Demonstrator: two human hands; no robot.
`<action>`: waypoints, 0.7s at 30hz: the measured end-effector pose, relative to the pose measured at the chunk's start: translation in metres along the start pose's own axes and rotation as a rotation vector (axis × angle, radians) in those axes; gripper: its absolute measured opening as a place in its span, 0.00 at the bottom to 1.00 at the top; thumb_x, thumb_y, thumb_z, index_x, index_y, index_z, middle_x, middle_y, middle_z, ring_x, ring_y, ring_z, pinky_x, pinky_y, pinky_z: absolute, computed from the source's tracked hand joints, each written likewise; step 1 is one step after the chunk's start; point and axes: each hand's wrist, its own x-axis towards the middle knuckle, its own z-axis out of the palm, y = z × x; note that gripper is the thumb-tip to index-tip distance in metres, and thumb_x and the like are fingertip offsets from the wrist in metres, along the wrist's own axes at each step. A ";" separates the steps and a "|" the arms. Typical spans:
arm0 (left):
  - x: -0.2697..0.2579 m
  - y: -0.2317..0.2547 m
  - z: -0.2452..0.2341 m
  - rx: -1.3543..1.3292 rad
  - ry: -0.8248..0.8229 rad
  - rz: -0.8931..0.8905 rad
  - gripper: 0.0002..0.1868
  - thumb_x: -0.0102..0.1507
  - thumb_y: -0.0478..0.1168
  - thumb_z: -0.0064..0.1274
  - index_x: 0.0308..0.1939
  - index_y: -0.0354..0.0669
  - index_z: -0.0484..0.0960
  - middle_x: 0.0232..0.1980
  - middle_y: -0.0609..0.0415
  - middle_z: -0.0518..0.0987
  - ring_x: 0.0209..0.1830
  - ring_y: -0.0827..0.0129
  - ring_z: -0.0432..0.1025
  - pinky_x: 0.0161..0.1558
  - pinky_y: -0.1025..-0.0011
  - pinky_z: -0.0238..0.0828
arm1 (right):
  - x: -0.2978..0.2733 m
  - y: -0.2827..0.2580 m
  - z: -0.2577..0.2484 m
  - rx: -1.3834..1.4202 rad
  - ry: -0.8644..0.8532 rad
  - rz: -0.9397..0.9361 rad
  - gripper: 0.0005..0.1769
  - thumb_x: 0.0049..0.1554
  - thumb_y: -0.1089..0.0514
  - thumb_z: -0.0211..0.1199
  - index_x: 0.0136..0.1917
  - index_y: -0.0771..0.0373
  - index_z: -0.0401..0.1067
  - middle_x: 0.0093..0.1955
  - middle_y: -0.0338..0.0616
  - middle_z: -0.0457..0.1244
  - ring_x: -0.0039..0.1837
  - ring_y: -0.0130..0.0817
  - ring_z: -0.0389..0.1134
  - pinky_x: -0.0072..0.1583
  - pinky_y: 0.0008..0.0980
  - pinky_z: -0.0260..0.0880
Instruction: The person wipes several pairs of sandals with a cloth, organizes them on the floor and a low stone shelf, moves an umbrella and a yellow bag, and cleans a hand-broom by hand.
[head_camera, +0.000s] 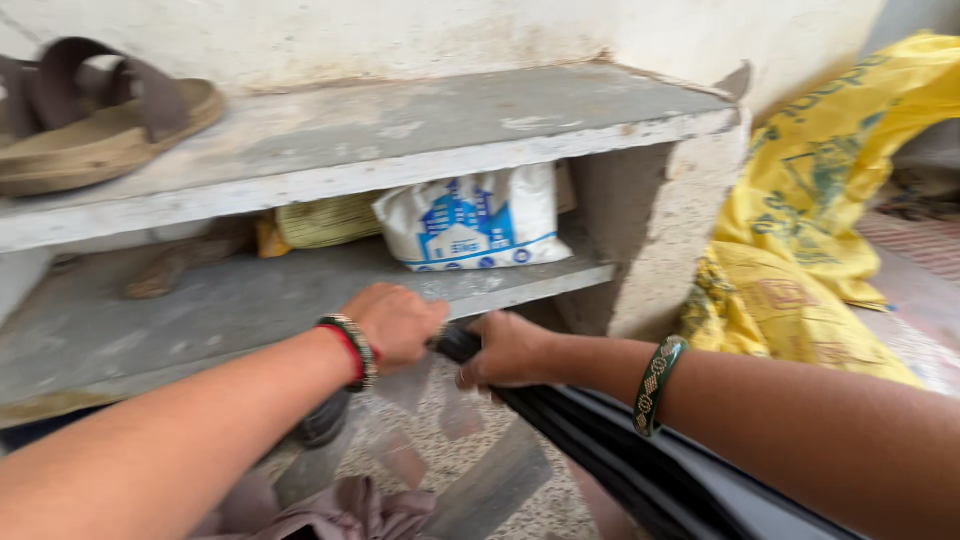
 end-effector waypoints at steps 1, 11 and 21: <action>-0.016 -0.014 0.001 0.004 -0.008 -0.015 0.12 0.55 0.38 0.50 0.42 0.45 0.77 0.34 0.43 0.82 0.40 0.44 0.78 0.42 0.47 0.73 | 0.001 -0.002 0.010 0.140 -0.107 -0.036 0.13 0.45 0.59 0.71 0.40 0.72 0.76 0.34 0.51 0.70 0.34 0.37 0.73 0.41 0.37 0.76; -0.121 -0.117 0.007 0.215 -0.303 -0.217 0.10 0.63 0.37 0.42 0.49 0.48 0.68 0.31 0.47 0.81 0.36 0.52 0.79 0.38 0.52 0.76 | 0.013 -0.002 0.063 0.249 -0.594 0.013 0.31 0.45 0.65 0.68 0.61 0.80 0.65 0.39 0.55 0.68 0.37 0.39 0.72 0.42 0.37 0.79; -0.192 -0.186 -0.011 0.299 -0.288 -0.460 0.11 0.71 0.49 0.34 0.52 0.53 0.67 0.37 0.50 0.83 0.44 0.54 0.80 0.48 0.54 0.77 | 0.018 -0.016 0.071 0.116 -0.601 -0.001 0.33 0.40 0.61 0.74 0.60 0.64 0.72 0.47 0.45 0.70 0.51 0.38 0.73 0.56 0.34 0.74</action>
